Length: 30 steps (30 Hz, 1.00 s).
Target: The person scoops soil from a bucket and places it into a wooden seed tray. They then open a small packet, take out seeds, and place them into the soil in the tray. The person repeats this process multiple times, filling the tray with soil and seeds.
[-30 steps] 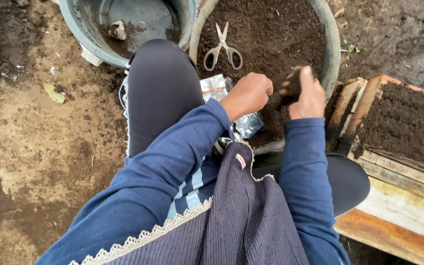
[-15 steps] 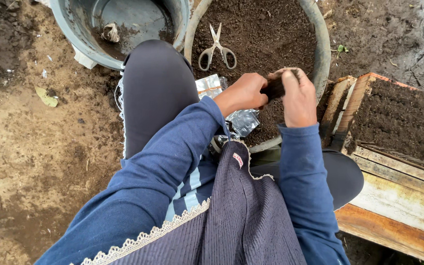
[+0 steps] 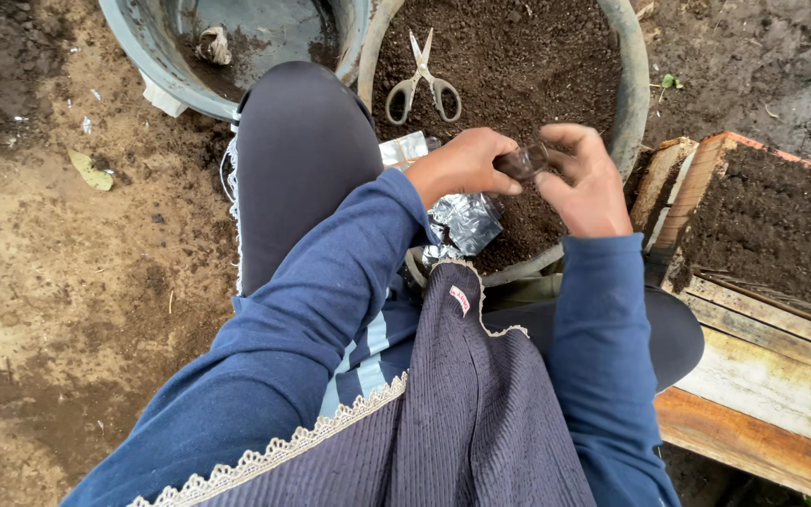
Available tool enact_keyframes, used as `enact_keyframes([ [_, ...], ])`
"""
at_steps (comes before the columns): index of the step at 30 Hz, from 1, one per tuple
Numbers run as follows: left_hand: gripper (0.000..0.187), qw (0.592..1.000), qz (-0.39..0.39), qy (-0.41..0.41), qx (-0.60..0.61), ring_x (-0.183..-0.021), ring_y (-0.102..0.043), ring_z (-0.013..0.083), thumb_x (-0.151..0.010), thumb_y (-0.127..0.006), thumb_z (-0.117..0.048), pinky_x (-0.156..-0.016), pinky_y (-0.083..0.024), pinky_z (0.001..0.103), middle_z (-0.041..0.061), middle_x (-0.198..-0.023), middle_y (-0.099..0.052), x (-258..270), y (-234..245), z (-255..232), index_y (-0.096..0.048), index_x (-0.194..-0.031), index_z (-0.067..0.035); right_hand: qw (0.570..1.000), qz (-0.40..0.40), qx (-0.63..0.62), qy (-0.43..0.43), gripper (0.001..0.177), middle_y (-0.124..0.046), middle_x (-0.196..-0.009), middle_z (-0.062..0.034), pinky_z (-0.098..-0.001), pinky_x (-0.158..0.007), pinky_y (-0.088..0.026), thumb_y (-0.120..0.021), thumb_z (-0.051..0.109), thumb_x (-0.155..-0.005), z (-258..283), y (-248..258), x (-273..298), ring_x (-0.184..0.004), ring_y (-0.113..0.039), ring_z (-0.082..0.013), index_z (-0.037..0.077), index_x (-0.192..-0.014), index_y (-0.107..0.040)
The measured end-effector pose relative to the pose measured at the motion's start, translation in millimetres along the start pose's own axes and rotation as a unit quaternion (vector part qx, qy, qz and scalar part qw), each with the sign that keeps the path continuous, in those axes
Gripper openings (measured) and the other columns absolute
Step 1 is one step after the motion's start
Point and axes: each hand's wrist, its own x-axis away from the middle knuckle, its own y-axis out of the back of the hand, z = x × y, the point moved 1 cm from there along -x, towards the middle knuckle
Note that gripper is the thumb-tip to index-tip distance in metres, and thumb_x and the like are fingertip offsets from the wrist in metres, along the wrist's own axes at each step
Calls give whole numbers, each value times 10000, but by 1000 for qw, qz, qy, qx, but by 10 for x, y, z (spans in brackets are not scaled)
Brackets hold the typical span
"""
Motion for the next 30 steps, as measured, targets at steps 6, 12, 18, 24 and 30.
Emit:
enact_keyframes([
  [6, 354, 990, -10, 22, 136, -728, -750, 181, -750, -921, -370, -581, -646, 258, 78, -827, -736, -234, -179, 219, -776, -982, -146, 985, 81, 51, -145, 348, -747, -1044, -152, -528, -966, -528, -778, 408, -925, -1134, -690, -182, -1099, -689, -376, 137, -1134, -711],
  [12, 670, 984, 19, 14, 175, -662, -707, 126, -771, -951, -333, -591, -651, 247, 74, -895, -776, -201, -315, 246, -659, -1312, -66, 900, -119, -361, -212, 161, -638, -786, -55, -268, -536, -510, -639, 332, -1014, -1, 0, -92, -635, -621, -143, 179, -966, -645],
  [18, 507, 987, 12, 1, 163, -620, -685, 138, -720, -966, -329, -528, -622, 267, 64, -784, -731, -304, -419, 272, -747, -1140, -149, 821, -169, -535, -105, 340, -541, -755, -83, -365, -714, -637, -534, 317, -1049, 513, 56, -39, -708, -633, -200, 95, -793, -517],
  [24, 406, 987, 9, 11, 163, -637, -676, 118, -690, -971, -311, -540, -608, 264, 23, -750, -729, -258, -408, 207, -788, -1043, -230, 939, -157, -305, -12, 365, -670, -814, -127, -326, -725, -539, -489, 227, -1060, 666, -22, 158, -856, -720, -244, 86, -729, -552],
  [30, 298, 990, 23, -21, 140, -712, -674, 116, -701, -913, -257, -654, -591, 322, -8, -750, -716, -233, -343, 112, -754, -947, -203, 997, -18, -32, 61, 189, -670, -1260, -221, -539, -979, -492, -605, 227, -1061, 606, 279, 283, -1172, -623, -414, 53, -1128, -636],
])
